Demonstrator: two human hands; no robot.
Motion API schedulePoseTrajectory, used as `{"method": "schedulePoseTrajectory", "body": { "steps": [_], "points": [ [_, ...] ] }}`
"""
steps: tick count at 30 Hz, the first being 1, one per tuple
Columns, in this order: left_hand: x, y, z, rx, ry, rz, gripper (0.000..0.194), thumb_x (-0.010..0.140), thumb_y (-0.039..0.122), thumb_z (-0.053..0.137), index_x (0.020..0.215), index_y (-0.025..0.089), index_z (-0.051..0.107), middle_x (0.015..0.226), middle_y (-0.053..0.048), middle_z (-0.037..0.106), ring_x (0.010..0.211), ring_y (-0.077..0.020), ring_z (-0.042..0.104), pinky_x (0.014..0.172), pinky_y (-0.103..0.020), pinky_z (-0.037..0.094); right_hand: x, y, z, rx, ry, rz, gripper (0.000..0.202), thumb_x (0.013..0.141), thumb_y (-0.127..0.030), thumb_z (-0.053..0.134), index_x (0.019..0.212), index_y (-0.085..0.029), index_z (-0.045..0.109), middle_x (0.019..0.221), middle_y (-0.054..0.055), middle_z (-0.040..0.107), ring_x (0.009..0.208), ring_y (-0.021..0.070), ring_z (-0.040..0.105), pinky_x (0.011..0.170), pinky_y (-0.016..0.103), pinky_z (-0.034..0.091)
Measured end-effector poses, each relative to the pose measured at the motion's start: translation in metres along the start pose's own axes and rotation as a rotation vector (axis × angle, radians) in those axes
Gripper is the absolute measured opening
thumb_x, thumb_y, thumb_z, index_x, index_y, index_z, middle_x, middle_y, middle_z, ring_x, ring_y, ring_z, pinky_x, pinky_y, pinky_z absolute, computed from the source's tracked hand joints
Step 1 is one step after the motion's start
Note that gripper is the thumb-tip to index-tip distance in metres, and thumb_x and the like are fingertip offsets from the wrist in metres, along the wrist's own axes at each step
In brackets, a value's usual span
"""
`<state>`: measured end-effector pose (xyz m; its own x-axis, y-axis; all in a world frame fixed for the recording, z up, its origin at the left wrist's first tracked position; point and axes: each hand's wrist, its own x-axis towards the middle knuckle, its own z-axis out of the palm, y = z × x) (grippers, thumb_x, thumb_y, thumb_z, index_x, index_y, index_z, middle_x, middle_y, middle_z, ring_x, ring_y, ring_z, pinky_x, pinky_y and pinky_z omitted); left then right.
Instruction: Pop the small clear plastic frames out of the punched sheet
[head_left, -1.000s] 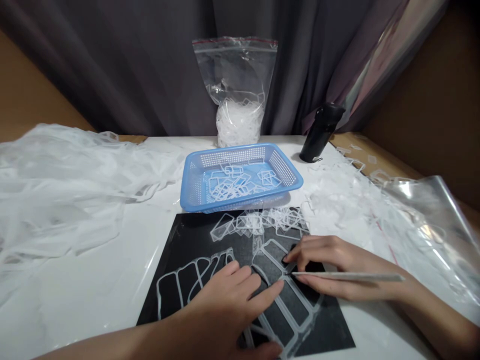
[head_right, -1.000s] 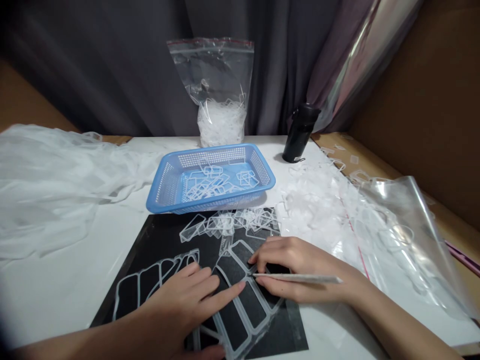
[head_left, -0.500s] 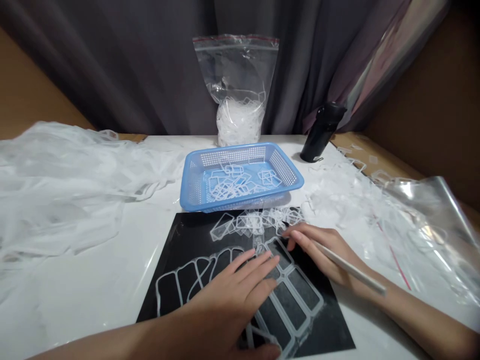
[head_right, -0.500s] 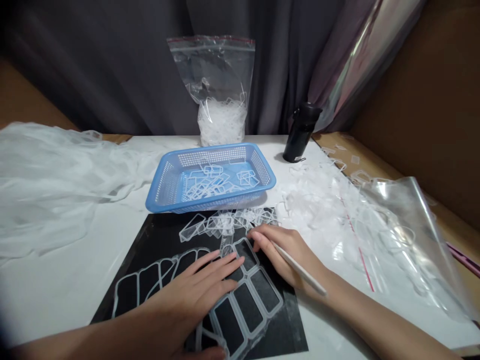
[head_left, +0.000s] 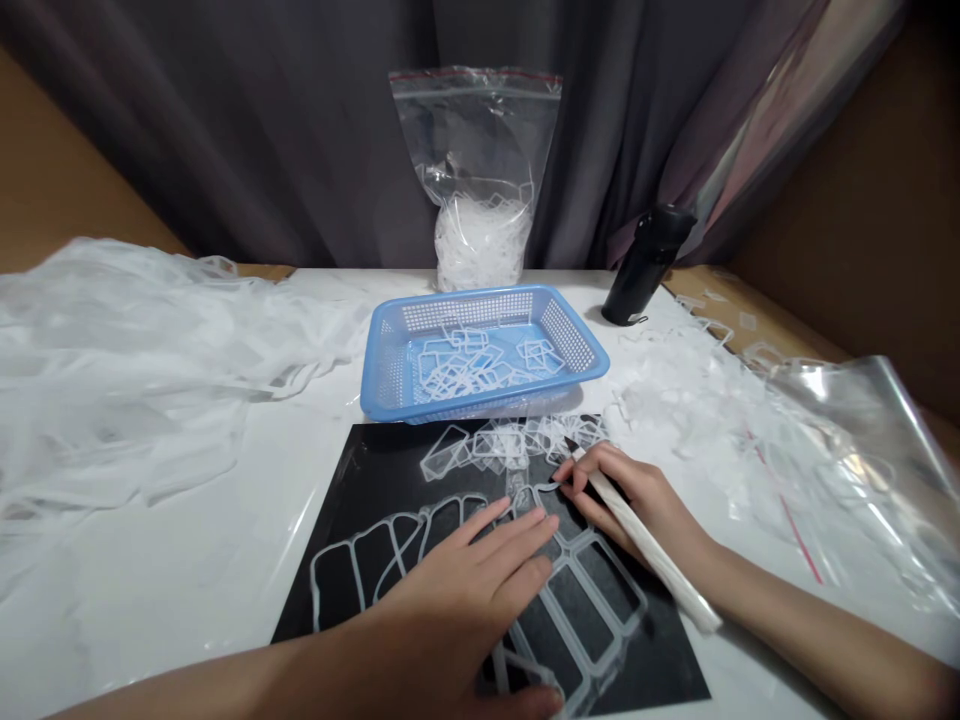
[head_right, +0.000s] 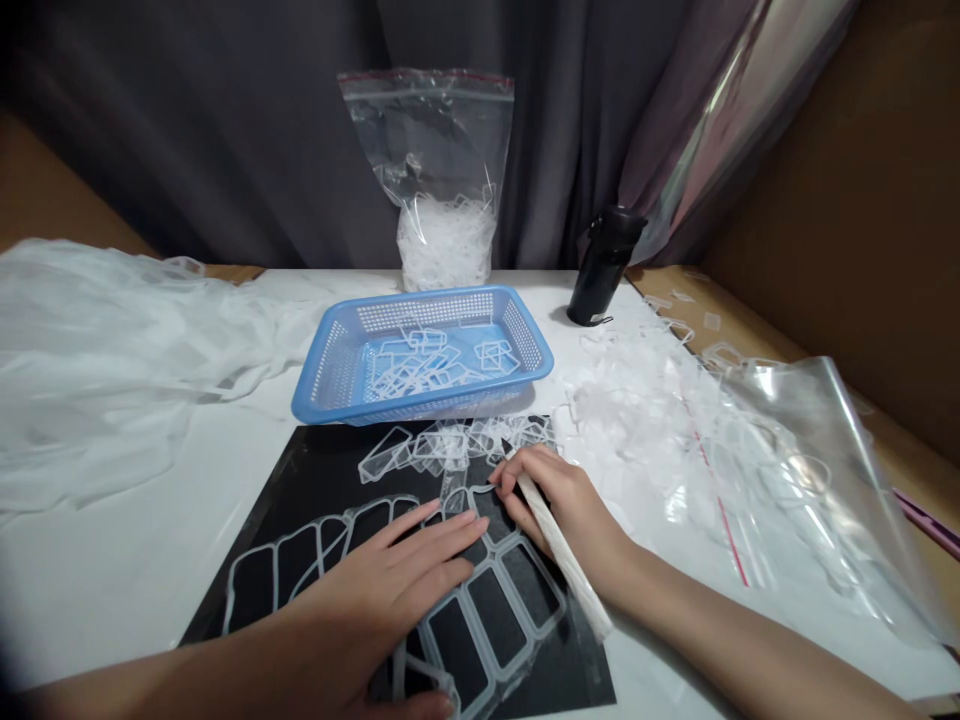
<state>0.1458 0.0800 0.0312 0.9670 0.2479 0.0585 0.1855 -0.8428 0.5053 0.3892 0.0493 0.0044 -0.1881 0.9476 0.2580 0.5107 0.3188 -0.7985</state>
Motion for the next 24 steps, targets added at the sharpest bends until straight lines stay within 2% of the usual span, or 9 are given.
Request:
{"method": "schedulePoseTrajectory", "body": {
  "steps": [5,18,22,24],
  "points": [
    [-0.003,-0.003,0.004,0.003,0.036,0.018,0.056,0.092,0.055,0.053,0.128,0.012,0.054,0.152,-0.018,0.04,0.144,-0.0308,0.034,0.121,-0.056,0.023,0.0,-0.001,0.0,0.097,0.01,0.077,0.012,0.095,-0.024,0.054,0.085,-0.021,0.048,0.093,0.005,0.066,0.084,0.0157,0.065,0.075,0.026,0.048],
    [-0.004,-0.006,0.007,-0.01,0.033,0.008,0.055,0.093,0.056,0.051,0.128,0.013,0.053,0.154,-0.017,0.036,0.145,-0.0298,0.031,0.122,-0.055,0.017,0.001,0.003,-0.002,0.104,0.062,0.085,0.014,0.095,-0.028,0.056,0.085,-0.021,0.049,0.089,0.004,0.065,0.081,0.0163,0.064,0.074,0.027,0.049],
    [-0.001,-0.003,0.002,0.011,0.036,0.062,0.056,0.093,0.054,0.05,0.131,0.013,0.049,0.151,-0.016,0.042,0.141,-0.0307,0.038,0.119,-0.056,0.024,0.003,-0.002,-0.008,0.021,0.104,0.065,0.01,0.094,-0.03,0.06,0.093,-0.021,0.058,0.093,0.005,0.066,0.086,0.0184,0.064,0.078,0.029,0.049],
    [0.0,-0.001,-0.001,0.02,0.011,0.092,0.051,0.094,0.05,0.05,0.13,0.013,0.049,0.147,-0.014,0.048,0.137,-0.0298,0.045,0.117,-0.054,0.029,0.005,-0.008,-0.016,-0.016,0.103,0.036,0.013,0.098,-0.03,0.056,0.099,-0.021,0.064,0.096,0.006,0.067,0.089,0.0189,0.064,0.08,0.03,0.049]
  ]
}}
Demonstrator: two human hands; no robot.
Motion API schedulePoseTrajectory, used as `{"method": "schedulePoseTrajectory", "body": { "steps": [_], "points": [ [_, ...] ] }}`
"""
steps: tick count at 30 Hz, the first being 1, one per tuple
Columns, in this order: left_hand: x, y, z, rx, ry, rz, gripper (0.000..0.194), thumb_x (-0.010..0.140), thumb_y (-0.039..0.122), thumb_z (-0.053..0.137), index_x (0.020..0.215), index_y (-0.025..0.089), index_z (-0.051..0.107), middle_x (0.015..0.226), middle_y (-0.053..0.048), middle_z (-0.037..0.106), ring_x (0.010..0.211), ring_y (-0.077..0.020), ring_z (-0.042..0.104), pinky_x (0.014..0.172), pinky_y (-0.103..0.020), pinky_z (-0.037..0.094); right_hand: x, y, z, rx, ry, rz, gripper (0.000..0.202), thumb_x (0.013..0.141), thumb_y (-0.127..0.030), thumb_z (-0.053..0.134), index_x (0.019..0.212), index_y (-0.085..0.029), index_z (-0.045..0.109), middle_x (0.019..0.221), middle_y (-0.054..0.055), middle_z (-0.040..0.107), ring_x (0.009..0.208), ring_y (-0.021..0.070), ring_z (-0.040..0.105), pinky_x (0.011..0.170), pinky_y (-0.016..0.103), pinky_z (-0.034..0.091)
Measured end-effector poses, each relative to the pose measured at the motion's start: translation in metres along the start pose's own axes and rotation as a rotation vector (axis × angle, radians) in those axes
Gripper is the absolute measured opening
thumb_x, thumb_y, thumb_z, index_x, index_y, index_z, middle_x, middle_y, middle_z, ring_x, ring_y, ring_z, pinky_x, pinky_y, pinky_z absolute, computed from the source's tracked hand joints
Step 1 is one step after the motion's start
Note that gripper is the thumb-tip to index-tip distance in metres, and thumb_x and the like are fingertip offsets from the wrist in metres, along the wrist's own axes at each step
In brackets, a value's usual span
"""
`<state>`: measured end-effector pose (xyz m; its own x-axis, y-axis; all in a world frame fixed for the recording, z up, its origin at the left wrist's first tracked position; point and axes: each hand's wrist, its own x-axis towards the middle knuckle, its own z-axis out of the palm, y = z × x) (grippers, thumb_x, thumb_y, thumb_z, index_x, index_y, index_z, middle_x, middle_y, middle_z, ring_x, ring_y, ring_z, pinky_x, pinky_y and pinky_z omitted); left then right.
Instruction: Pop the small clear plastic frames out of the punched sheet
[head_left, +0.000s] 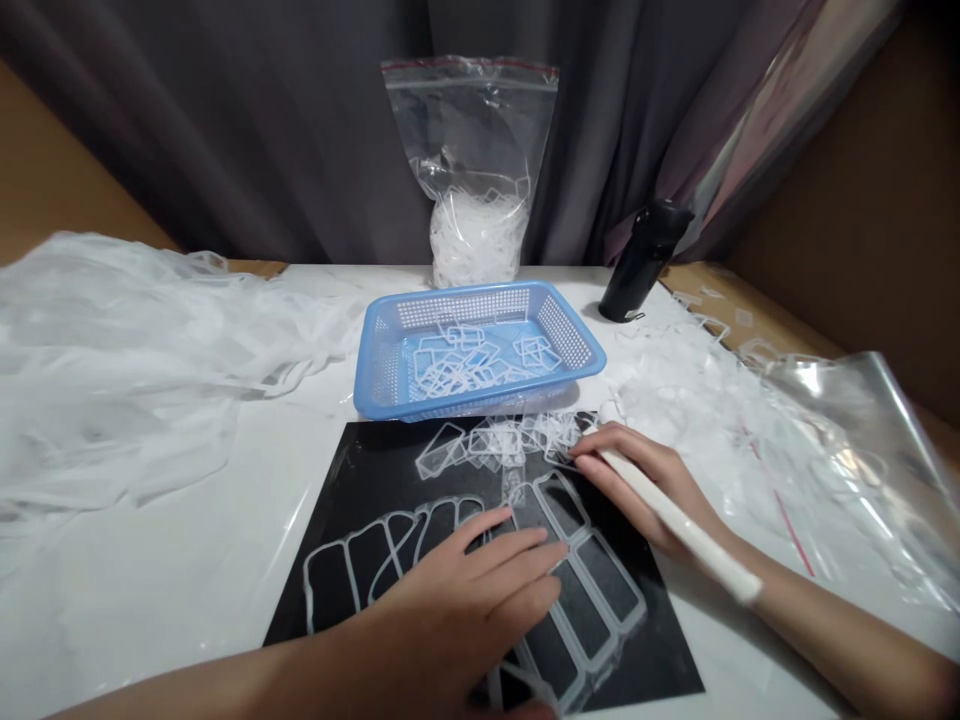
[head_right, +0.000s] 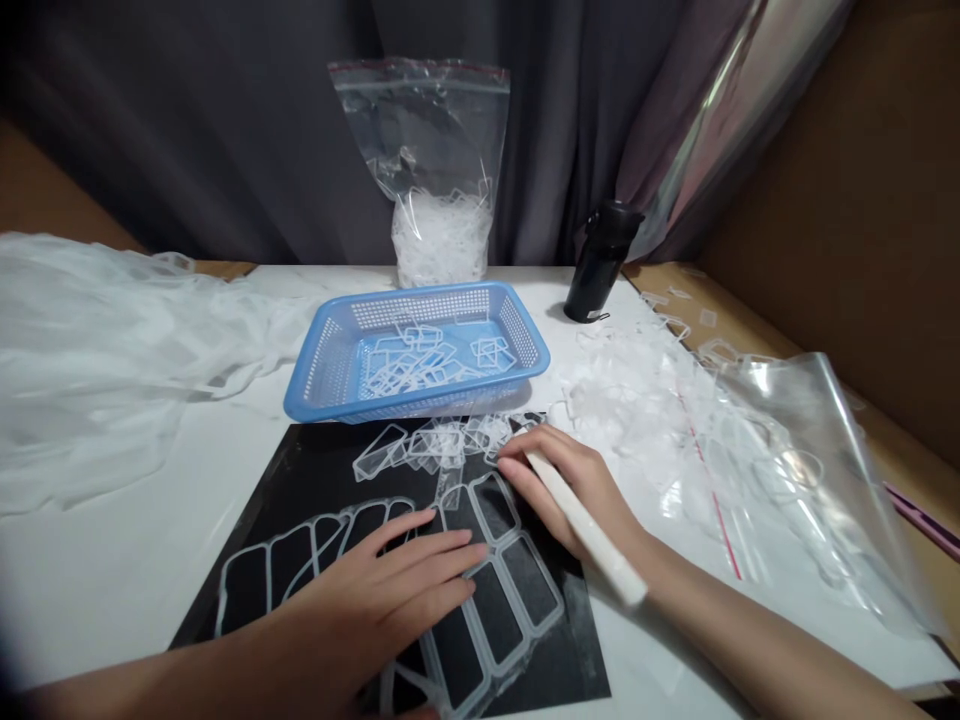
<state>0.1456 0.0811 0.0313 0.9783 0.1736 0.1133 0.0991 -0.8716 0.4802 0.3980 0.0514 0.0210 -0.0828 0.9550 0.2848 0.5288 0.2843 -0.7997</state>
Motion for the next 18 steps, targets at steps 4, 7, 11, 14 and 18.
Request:
{"method": "schedulePoseTrajectory", "body": {
  "steps": [4,7,11,14,18],
  "points": [
    [0.001,0.002,-0.004,-0.003,-0.045,0.02,0.049,0.095,0.049,0.051,0.13,0.015,0.05,0.145,-0.013,0.051,0.133,-0.0292,0.049,0.115,-0.054,0.033,0.004,-0.014,-0.021,0.015,-0.349,-0.065,0.024,0.102,-0.028,0.047,0.107,-0.021,0.069,0.097,0.007,0.07,0.088,0.0179,0.065,0.079,0.029,0.049],
    [0.001,0.002,-0.004,-0.01,-0.063,-0.01,0.052,0.095,0.052,0.048,0.133,0.015,0.048,0.149,-0.013,0.046,0.135,-0.029,0.048,0.115,-0.054,0.032,0.005,-0.022,-0.031,0.035,-0.579,0.073,0.022,0.102,-0.029,0.047,0.117,-0.021,0.06,0.095,0.004,0.072,0.081,0.0168,0.066,0.071,0.027,0.049],
    [0.001,0.003,-0.004,-0.024,-0.091,-0.038,0.054,0.096,0.054,0.045,0.134,0.016,0.048,0.151,-0.012,0.043,0.137,-0.0301,0.045,0.116,-0.057,0.031,0.003,-0.024,-0.037,0.066,-0.625,0.111,0.019,0.1,-0.032,0.049,0.11,-0.019,0.06,0.084,0.003,0.071,0.069,0.0147,0.064,0.06,0.023,0.045],
    [0.001,0.003,-0.005,-0.042,-0.085,-0.047,0.053,0.096,0.053,0.047,0.133,0.015,0.05,0.148,-0.013,0.047,0.136,-0.0311,0.046,0.114,-0.058,0.033,0.002,-0.023,-0.039,0.042,-0.653,0.026,0.018,0.098,-0.029,0.053,0.103,-0.018,0.067,0.085,0.004,0.071,0.071,0.0141,0.064,0.063,0.024,0.045],
    [0.0,0.003,-0.004,-0.049,-0.062,-0.042,0.053,0.095,0.052,0.05,0.133,0.016,0.05,0.147,-0.013,0.048,0.135,-0.031,0.047,0.115,-0.057,0.033,0.001,-0.02,-0.039,0.038,-0.685,-0.038,0.018,0.097,-0.022,0.052,0.105,-0.018,0.068,0.086,0.005,0.071,0.074,0.0149,0.063,0.067,0.025,0.045]
  ]
}}
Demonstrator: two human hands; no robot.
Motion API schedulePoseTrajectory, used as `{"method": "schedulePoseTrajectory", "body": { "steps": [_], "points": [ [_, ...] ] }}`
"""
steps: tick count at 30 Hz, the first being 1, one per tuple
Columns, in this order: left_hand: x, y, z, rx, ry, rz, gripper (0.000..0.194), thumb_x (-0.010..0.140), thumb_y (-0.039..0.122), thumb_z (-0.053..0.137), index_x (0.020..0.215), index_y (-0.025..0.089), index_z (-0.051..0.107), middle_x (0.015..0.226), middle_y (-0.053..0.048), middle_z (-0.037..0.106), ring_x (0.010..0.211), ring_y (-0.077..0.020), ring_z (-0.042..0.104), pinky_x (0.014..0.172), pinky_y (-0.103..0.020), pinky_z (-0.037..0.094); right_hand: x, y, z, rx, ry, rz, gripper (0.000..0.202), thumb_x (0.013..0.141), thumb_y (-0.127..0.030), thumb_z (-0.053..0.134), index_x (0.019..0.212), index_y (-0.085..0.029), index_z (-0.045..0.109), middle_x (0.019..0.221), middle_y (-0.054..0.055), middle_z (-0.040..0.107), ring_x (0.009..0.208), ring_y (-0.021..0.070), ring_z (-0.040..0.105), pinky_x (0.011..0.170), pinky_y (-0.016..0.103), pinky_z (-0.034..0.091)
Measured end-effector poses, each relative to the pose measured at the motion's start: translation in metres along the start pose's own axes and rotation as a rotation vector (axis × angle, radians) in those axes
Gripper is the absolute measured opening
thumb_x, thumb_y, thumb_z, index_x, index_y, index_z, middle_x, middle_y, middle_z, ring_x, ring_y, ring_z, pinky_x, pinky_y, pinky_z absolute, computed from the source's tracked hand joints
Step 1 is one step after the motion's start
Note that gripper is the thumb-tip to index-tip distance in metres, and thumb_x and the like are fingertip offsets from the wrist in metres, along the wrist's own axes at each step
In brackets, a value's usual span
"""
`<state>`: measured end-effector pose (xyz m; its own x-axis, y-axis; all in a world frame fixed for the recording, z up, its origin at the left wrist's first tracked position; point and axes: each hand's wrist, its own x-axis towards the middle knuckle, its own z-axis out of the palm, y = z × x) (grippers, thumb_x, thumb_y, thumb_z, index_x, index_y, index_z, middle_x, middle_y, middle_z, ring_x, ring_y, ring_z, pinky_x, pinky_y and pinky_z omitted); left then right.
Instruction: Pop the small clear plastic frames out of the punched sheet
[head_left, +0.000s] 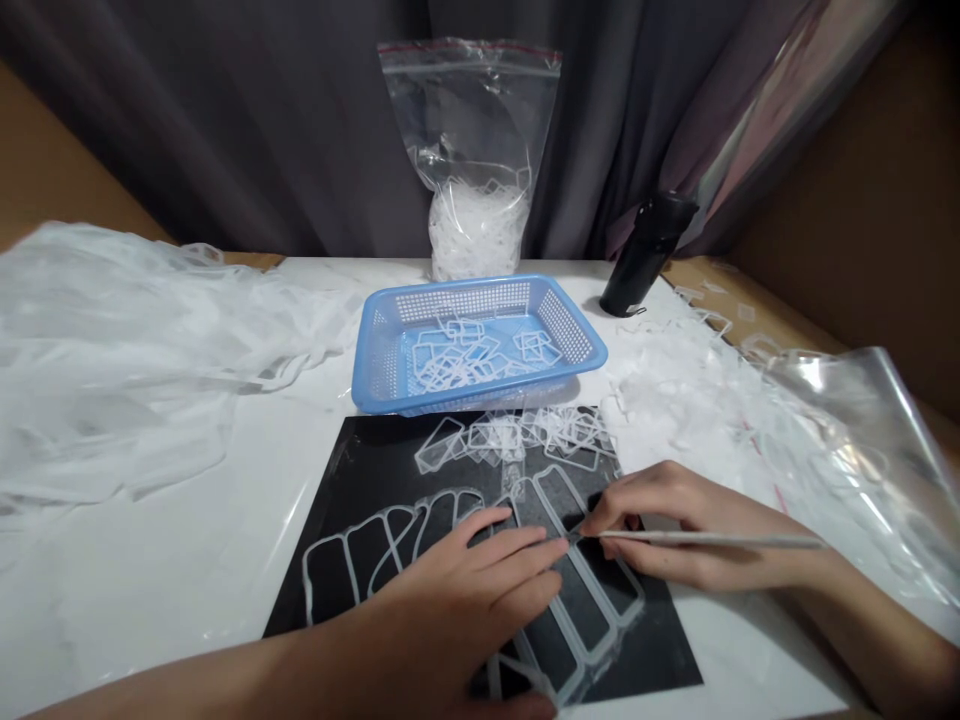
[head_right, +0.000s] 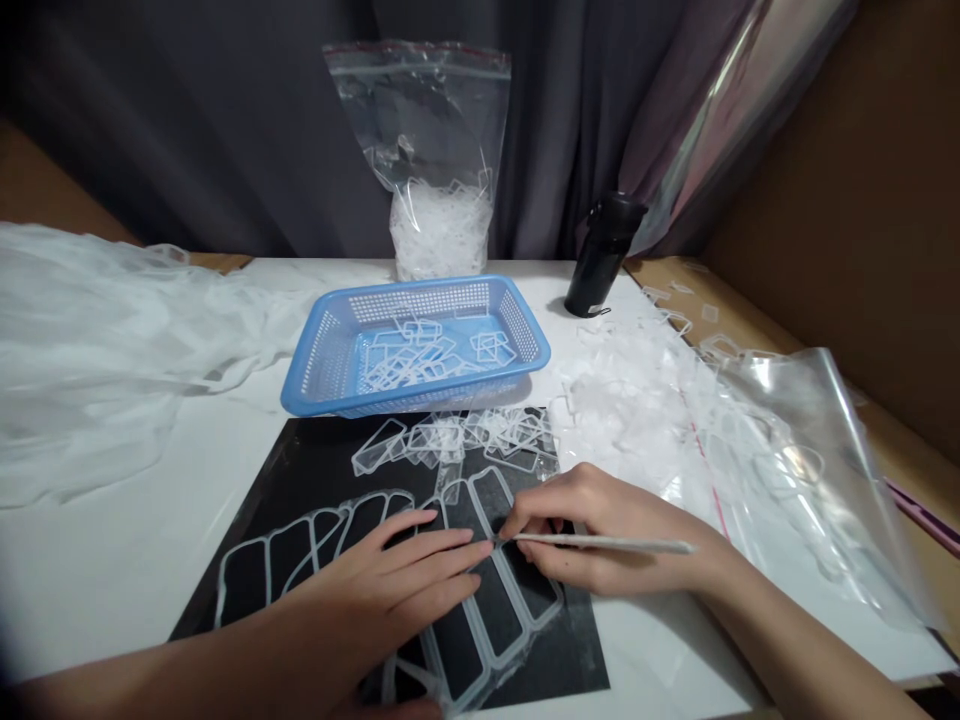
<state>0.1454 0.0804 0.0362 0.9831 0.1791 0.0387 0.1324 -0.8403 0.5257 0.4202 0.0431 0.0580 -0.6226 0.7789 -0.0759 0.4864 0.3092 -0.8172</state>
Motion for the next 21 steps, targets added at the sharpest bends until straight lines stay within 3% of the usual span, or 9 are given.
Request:
{"method": "schedulePoseTrajectory", "body": {
  "steps": [10,21],
  "points": [
    [0.0016,-0.0009,-0.0002,0.022,-0.076,-0.022,0.055,0.098,0.055,0.041,0.137,0.017,0.045,0.151,-0.011,0.043,0.14,-0.0295,0.041,0.115,-0.058,0.03,0.0036,-0.0001,0.0067,-0.047,-0.021,-0.003,0.021,0.099,-0.025,0.047,0.102,-0.017,0.066,0.078,0.005,0.063,0.07,0.0153,0.057,0.065,0.026,0.041],
    [0.0005,-0.0011,0.0011,0.025,-0.056,-0.009,0.055,0.097,0.055,0.041,0.136,0.017,0.045,0.151,-0.011,0.044,0.139,-0.0299,0.043,0.115,-0.057,0.029,0.003,-0.0057,0.0106,-0.199,-0.015,-0.036,0.022,0.101,-0.022,0.042,0.099,-0.017,0.063,0.074,0.004,0.057,0.068,0.0165,0.053,0.063,0.028,0.038]
  ]
}}
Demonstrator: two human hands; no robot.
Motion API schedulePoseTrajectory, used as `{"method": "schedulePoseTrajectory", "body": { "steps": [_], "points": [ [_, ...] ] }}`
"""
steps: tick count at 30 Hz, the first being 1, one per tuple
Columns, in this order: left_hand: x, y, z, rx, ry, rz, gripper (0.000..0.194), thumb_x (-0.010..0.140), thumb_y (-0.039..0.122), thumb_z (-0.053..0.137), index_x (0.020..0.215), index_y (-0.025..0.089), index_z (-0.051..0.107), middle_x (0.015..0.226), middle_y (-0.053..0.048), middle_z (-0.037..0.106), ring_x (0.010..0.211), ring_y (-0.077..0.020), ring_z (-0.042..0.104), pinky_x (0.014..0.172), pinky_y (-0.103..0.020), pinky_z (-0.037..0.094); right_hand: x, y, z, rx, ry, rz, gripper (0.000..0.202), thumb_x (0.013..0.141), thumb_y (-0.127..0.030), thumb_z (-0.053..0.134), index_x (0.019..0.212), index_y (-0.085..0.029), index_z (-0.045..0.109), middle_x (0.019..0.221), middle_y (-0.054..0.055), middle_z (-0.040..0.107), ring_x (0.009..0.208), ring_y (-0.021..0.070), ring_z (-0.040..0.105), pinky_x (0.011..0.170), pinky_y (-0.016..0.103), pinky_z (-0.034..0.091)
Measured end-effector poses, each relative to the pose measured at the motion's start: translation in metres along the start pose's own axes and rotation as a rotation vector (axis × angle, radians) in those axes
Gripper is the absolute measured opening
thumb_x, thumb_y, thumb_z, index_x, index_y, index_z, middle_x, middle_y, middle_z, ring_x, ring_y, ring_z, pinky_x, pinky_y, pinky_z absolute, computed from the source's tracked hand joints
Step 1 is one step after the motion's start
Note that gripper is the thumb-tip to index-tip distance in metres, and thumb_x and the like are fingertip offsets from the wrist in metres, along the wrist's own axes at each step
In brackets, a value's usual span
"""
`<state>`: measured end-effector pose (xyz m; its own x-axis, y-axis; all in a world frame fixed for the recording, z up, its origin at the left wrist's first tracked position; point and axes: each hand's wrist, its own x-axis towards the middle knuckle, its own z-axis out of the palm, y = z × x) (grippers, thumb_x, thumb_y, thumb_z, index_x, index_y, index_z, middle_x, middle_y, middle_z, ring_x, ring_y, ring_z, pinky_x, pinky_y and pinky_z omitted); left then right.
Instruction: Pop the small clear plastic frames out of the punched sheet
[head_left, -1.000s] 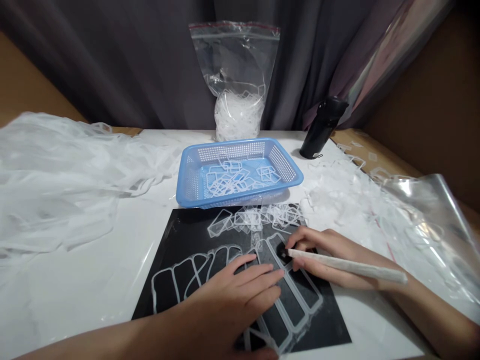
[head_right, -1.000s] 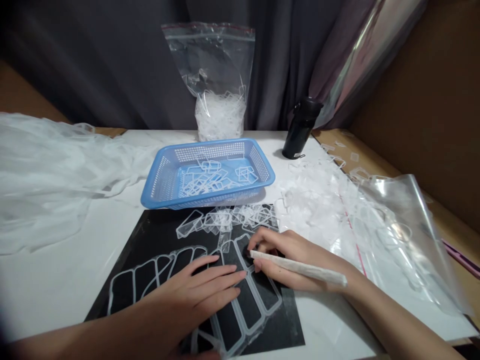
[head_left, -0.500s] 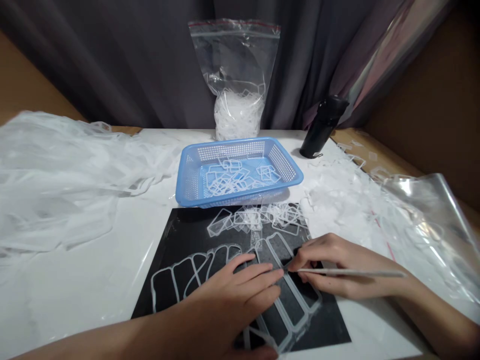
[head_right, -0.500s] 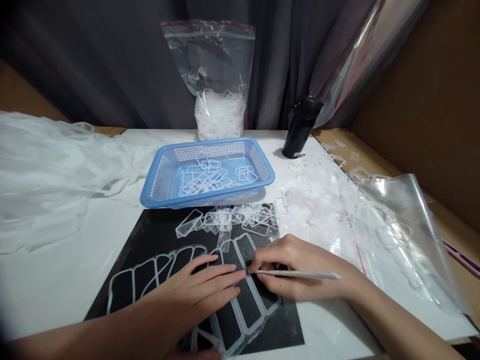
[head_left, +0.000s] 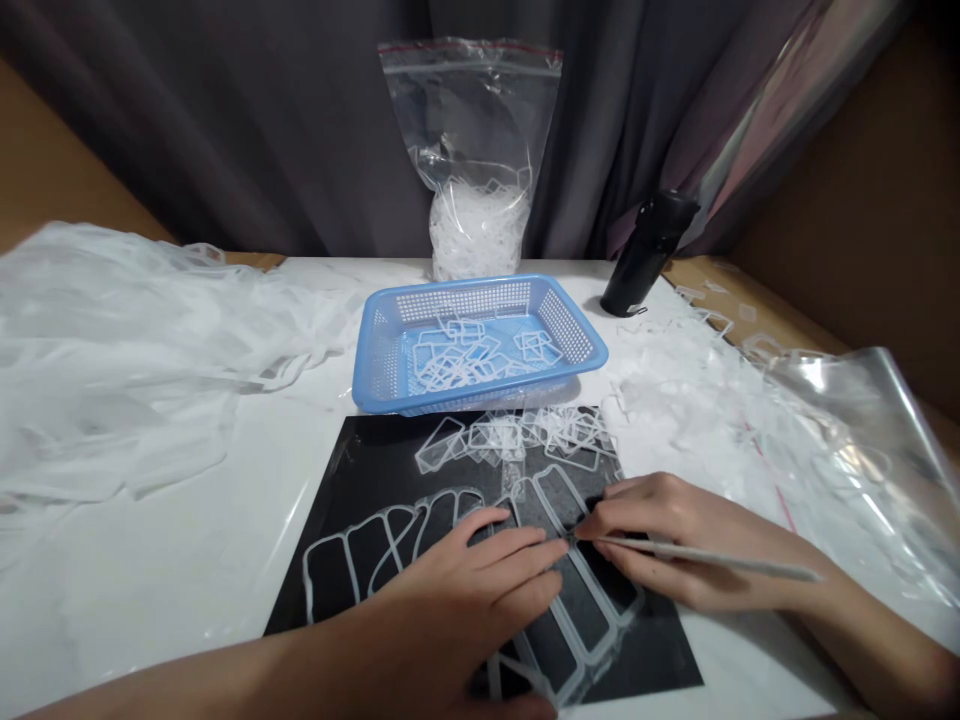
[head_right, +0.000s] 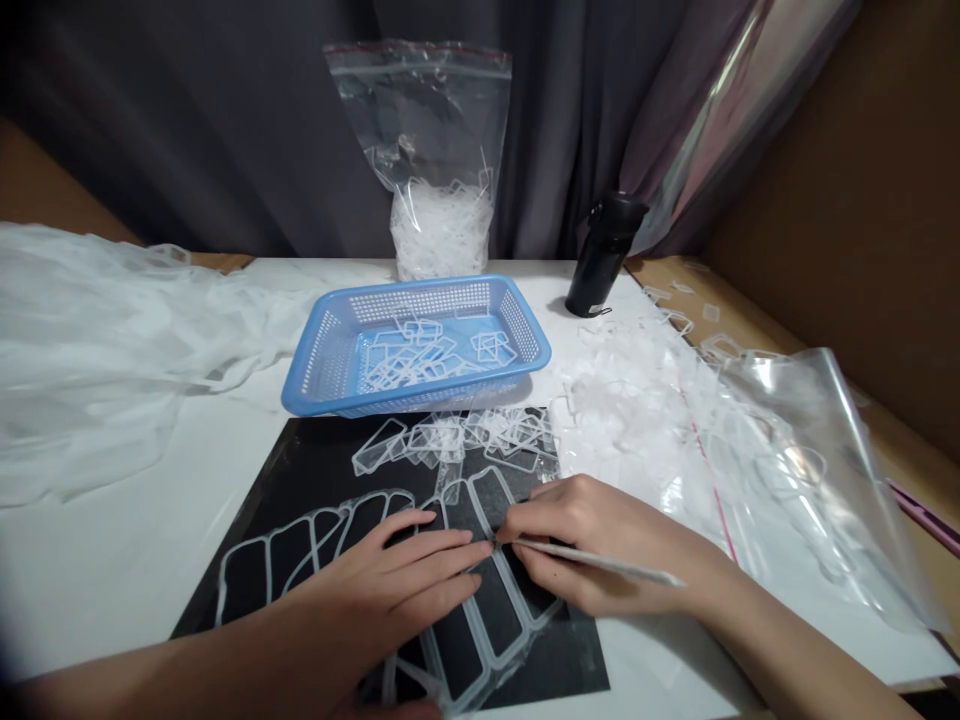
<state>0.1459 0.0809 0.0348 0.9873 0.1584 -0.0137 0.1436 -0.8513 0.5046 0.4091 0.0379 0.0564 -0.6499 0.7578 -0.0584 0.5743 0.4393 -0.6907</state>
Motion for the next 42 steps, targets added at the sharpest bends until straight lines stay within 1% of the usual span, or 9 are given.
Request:
{"method": "schedulePoseTrajectory", "body": {
  "steps": [4,8,12,16,19,26,31,33,42],
  "points": [
    [0.0,0.0,-0.001,0.006,0.027,0.027,0.055,0.097,0.055,0.043,0.135,0.015,0.047,0.147,-0.013,0.048,0.135,-0.0301,0.046,0.114,-0.055,0.031,0.001,-0.004,0.005,-0.136,0.037,-0.066,0.022,0.099,-0.014,0.042,0.09,-0.018,0.061,0.082,0.007,0.058,0.075,0.0178,0.053,0.065,0.03,0.039],
    [-0.001,-0.001,-0.003,0.013,0.021,0.039,0.054,0.097,0.054,0.042,0.135,0.015,0.046,0.147,-0.013,0.049,0.135,-0.029,0.047,0.114,-0.053,0.031,0.0,-0.005,0.006,-0.123,0.027,-0.048,0.018,0.102,-0.02,0.045,0.092,-0.019,0.06,0.093,0.007,0.059,0.083,0.0185,0.055,0.071,0.031,0.043],
    [0.0,-0.001,-0.003,0.02,-0.006,0.031,0.056,0.098,0.056,0.039,0.136,0.015,0.045,0.148,-0.012,0.047,0.136,-0.0291,0.046,0.114,-0.054,0.031,-0.001,-0.007,0.007,-0.137,0.057,-0.062,0.023,0.104,-0.019,0.038,0.096,-0.017,0.06,0.086,0.007,0.058,0.078,0.0183,0.054,0.069,0.031,0.044],
    [0.001,-0.001,-0.004,0.018,-0.015,0.021,0.056,0.098,0.055,0.039,0.136,0.015,0.046,0.148,-0.013,0.047,0.136,-0.0307,0.046,0.114,-0.056,0.03,0.0,-0.005,0.015,-0.35,0.067,-0.142,0.023,0.102,-0.016,0.04,0.09,-0.015,0.059,0.082,0.007,0.058,0.075,0.0196,0.051,0.065,0.033,0.045],
    [0.001,0.0,-0.004,0.003,-0.009,0.019,0.056,0.097,0.054,0.042,0.136,0.015,0.046,0.146,-0.014,0.05,0.133,-0.0302,0.049,0.115,-0.055,0.029,0.001,-0.001,0.022,-0.506,0.098,-0.22,0.026,0.101,-0.013,0.037,0.096,-0.013,0.062,0.096,0.013,0.065,0.087,0.0241,0.057,0.072,0.037,0.051],
    [-0.003,-0.003,0.001,-0.03,0.05,0.04,0.055,0.096,0.054,0.047,0.137,0.017,0.044,0.15,-0.012,0.045,0.134,-0.0304,0.048,0.115,-0.056,0.028,-0.001,0.013,0.01,-0.686,0.406,-0.205,0.023,0.1,-0.011,0.043,0.113,-0.009,0.061,0.125,0.017,0.066,0.114,0.0278,0.062,0.094,0.04,0.055],
    [-0.004,-0.007,0.006,-0.055,0.07,0.038,0.056,0.096,0.055,0.047,0.138,0.018,0.042,0.151,-0.012,0.043,0.137,-0.0293,0.045,0.117,-0.055,0.026,-0.002,0.009,-0.004,-0.635,0.947,-0.003,0.025,0.092,-0.006,0.06,0.112,-0.021,0.061,0.115,0.007,0.072,0.101,0.0206,0.07,0.085,0.032,0.057],
    [-0.005,-0.007,0.007,-0.063,0.074,0.034,0.057,0.095,0.056,0.048,0.138,0.018,0.042,0.151,-0.012,0.043,0.137,-0.0294,0.045,0.117,-0.054,0.026,0.0,0.005,-0.004,-0.647,1.093,0.049,0.027,0.09,-0.006,0.063,0.11,-0.023,0.063,0.111,0.005,0.074,0.1,0.0207,0.071,0.084,0.032,0.056],
    [-0.004,-0.004,0.003,-0.056,0.043,0.023,0.057,0.096,0.057,0.045,0.137,0.017,0.045,0.152,-0.012,0.042,0.137,-0.0295,0.045,0.117,-0.053,0.027,0.001,0.006,-0.003,-0.734,1.269,0.102,0.032,0.09,-0.012,0.065,0.116,-0.031,0.064,0.109,0.0,0.076,0.099,0.024,0.073,0.076,0.035,0.057]
  ]
}}
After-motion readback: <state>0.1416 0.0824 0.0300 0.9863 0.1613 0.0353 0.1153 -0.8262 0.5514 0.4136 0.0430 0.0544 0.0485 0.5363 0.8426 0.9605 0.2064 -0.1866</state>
